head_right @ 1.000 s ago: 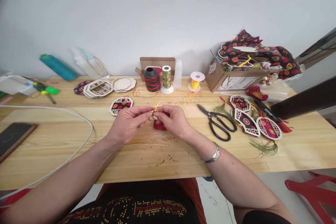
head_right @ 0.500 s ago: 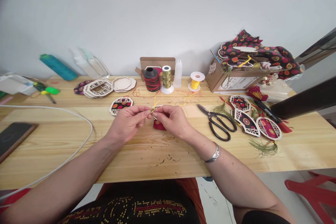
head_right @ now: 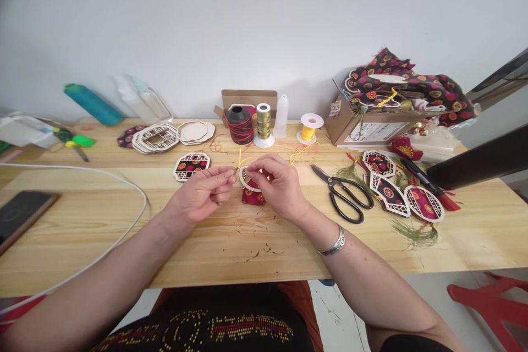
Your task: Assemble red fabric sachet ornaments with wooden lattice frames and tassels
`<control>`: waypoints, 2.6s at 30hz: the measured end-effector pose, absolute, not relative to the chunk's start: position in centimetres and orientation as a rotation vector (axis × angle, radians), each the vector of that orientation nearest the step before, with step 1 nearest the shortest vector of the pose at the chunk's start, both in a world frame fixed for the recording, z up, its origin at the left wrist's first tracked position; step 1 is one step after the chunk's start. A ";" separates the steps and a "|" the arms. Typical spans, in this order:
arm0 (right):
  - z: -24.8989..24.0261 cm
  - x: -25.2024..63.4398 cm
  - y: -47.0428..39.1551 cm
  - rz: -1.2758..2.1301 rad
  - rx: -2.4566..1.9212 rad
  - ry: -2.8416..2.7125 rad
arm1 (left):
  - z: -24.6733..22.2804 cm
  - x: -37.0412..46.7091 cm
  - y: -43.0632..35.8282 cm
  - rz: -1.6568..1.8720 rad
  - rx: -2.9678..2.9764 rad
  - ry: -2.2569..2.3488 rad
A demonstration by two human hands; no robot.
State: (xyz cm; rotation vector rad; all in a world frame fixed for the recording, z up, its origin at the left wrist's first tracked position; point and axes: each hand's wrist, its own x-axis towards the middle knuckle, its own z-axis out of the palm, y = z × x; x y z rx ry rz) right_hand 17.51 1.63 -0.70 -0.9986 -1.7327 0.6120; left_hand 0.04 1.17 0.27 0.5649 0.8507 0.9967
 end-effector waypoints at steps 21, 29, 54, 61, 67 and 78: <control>-0.4 18.0 1.2 0.138 -0.813 -2.071 | 0.3 0.5 0.8 0.916 0.577 0.826; -0.5 17.9 1.1 0.205 -0.803 -2.026 | 0.2 0.3 0.8 0.923 0.594 0.826; -0.7 17.8 1.5 0.200 -0.761 -1.984 | 0.4 0.2 0.9 0.877 0.500 0.758; -0.7 17.8 1.4 0.223 -0.760 -2.011 | 0.3 0.5 0.6 0.915 0.600 0.793; -0.3 17.7 1.2 0.275 -0.787 -2.025 | 0.4 0.4 0.7 0.941 0.616 0.823; -0.2 17.6 1.2 0.304 -0.808 -2.003 | 0.4 0.5 0.4 0.963 0.671 0.866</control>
